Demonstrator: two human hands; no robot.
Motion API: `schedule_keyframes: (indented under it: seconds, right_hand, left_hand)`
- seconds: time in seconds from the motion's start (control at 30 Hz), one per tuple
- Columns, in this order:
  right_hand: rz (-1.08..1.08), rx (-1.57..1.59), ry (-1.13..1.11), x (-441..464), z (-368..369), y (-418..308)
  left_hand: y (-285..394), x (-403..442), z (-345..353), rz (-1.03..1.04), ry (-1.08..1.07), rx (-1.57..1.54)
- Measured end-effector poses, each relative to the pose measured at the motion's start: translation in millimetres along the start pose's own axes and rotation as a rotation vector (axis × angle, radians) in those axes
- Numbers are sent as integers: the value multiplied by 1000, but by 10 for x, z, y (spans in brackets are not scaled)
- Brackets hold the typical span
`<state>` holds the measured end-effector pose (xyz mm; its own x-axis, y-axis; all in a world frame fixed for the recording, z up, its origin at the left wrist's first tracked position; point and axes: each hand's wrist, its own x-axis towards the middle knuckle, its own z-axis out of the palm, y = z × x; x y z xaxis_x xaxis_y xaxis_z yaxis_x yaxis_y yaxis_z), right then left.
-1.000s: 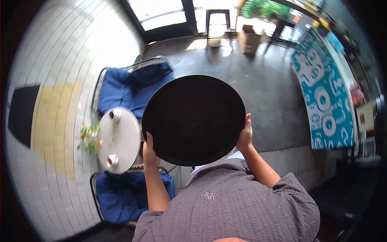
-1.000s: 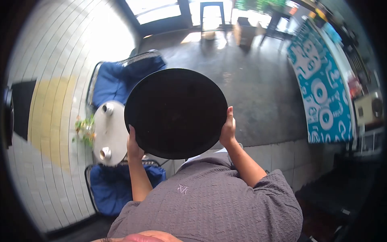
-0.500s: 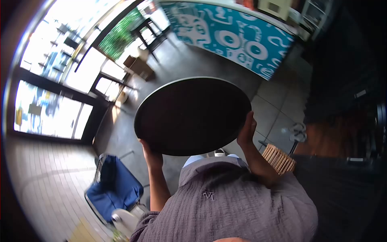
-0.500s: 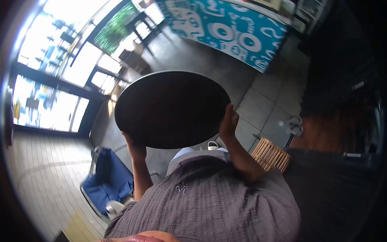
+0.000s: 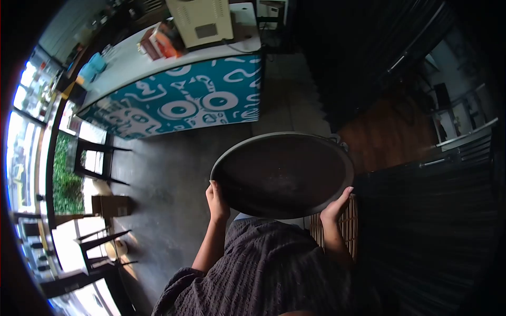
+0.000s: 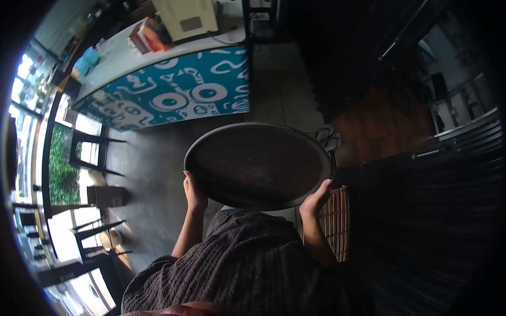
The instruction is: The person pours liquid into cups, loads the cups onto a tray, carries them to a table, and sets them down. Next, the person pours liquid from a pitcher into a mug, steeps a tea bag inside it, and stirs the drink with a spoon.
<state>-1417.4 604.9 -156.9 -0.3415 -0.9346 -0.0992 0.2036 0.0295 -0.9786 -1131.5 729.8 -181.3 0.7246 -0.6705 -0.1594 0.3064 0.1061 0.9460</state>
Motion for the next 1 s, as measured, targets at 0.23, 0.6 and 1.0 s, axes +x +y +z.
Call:
schedule_keyframes:
  seconds: [0.23, 0.6, 1.0]
  right_hand:
    - [-199, 328, 180, 681, 1097, -545]
    - [-210, 408, 214, 2046, 1619, -822]
    - [27, 411, -64, 5201, 2592, -701]
  left_hand:
    - [937, 1821, 1168, 85, -377, 45]
    - [966, 2980, 2832, 250, -590, 100]
    - [864, 4247, 4732, 266, -110, -5]
